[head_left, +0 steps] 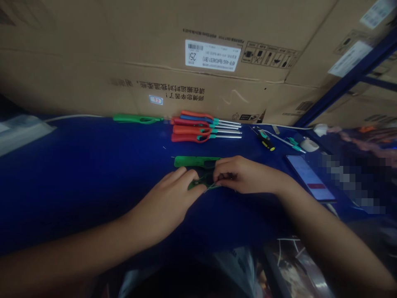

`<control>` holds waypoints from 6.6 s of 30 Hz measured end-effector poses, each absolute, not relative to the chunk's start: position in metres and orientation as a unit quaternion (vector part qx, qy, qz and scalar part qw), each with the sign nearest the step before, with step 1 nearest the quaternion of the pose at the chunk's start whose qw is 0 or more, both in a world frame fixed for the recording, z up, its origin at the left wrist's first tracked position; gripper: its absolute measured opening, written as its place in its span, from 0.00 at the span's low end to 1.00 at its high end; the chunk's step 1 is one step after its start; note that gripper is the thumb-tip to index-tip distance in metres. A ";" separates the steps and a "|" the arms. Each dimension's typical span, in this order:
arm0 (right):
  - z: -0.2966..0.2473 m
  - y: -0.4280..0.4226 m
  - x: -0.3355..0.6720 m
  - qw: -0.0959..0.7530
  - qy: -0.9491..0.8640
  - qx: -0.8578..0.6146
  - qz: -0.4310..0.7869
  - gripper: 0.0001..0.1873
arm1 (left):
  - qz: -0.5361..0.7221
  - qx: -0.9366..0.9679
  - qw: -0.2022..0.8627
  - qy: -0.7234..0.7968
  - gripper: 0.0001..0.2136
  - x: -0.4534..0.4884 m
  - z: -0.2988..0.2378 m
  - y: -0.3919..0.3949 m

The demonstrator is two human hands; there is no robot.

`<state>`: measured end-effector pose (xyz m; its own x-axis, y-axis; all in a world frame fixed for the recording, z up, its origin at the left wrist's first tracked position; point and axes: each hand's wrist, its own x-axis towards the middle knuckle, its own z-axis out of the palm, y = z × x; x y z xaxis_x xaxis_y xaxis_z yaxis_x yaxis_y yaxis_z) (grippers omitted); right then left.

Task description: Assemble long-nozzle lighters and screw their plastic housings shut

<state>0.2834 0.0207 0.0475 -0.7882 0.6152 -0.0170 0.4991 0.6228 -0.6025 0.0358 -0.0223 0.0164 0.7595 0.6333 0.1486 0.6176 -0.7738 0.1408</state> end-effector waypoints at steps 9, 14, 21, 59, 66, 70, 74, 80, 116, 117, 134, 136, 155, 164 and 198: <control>0.050 0.020 0.286 0.107 -0.880 -0.338 0.315 0.09 | 0.101 0.940 0.015 0.327 0.18 0.036 0.013 -0.023; 0.048 0.022 0.287 0.101 -0.879 -0.338 0.322 0.08 | 0.096 0.941 0.017 0.325 0.18 0.035 0.018 -0.024; 0.050 0.021 0.288 0.094 -0.872 -0.336 0.342 0.08 | 0.084 0.942 0.003 0.324 0.19 0.035 0.016 -0.024; 0.048 0.041 0.300 0.232 -0.870 -0.341 0.271 0.09 | 0.164 0.926 0.060 0.335 0.12 0.030 0.011 -0.004; 0.039 0.085 0.376 0.231 -0.666 -0.709 -0.018 0.17 | 0.174 0.932 0.061 0.311 0.13 0.030 0.006 -0.002; 0.032 0.097 0.410 0.190 -0.620 -0.761 0.012 0.24 | 0.169 0.935 0.054 0.306 0.14 0.028 0.007 0.001; 0.028 0.100 0.423 0.160 -0.605 -0.779 0.044 0.27 | 0.173 0.934 0.048 0.309 0.15 0.026 0.010 0.002; 0.024 0.104 0.433 0.143 -0.591 -0.793 0.043 0.19 | 0.190 0.923 0.081 0.324 0.12 0.025 0.010 0.005; 0.051 0.081 0.377 0.264 -0.661 -0.674 0.200 0.13 | 0.261 0.891 0.139 0.345 0.11 0.026 -0.009 0.023; 0.049 0.077 0.366 0.252 -0.679 -0.648 0.237 0.11 | 0.262 0.890 0.140 0.345 0.11 0.027 -0.009 0.022; 0.037 0.069 0.354 0.094 -0.861 -0.458 0.203 0.07 | 0.290 0.885 0.142 0.335 0.08 0.028 -0.007 0.020; 0.035 0.070 0.353 0.085 -0.860 -0.461 0.202 0.05 | 0.288 0.884 0.142 0.341 0.09 0.028 -0.008 0.020; 0.045 0.063 0.341 0.131 -0.824 -0.530 0.155 0.13 | 0.289 0.882 0.153 0.339 0.09 0.028 -0.007 0.019; 0.033 0.064 0.332 0.082 -0.846 -0.513 0.118 0.11 | 0.286 0.881 0.154 0.343 0.09 0.029 -0.005 0.018; 0.040 0.017 0.277 0.122 -0.935 -0.282 0.176 0.06 | 0.252 0.864 0.194 0.391 0.08 0.032 -0.001 0.017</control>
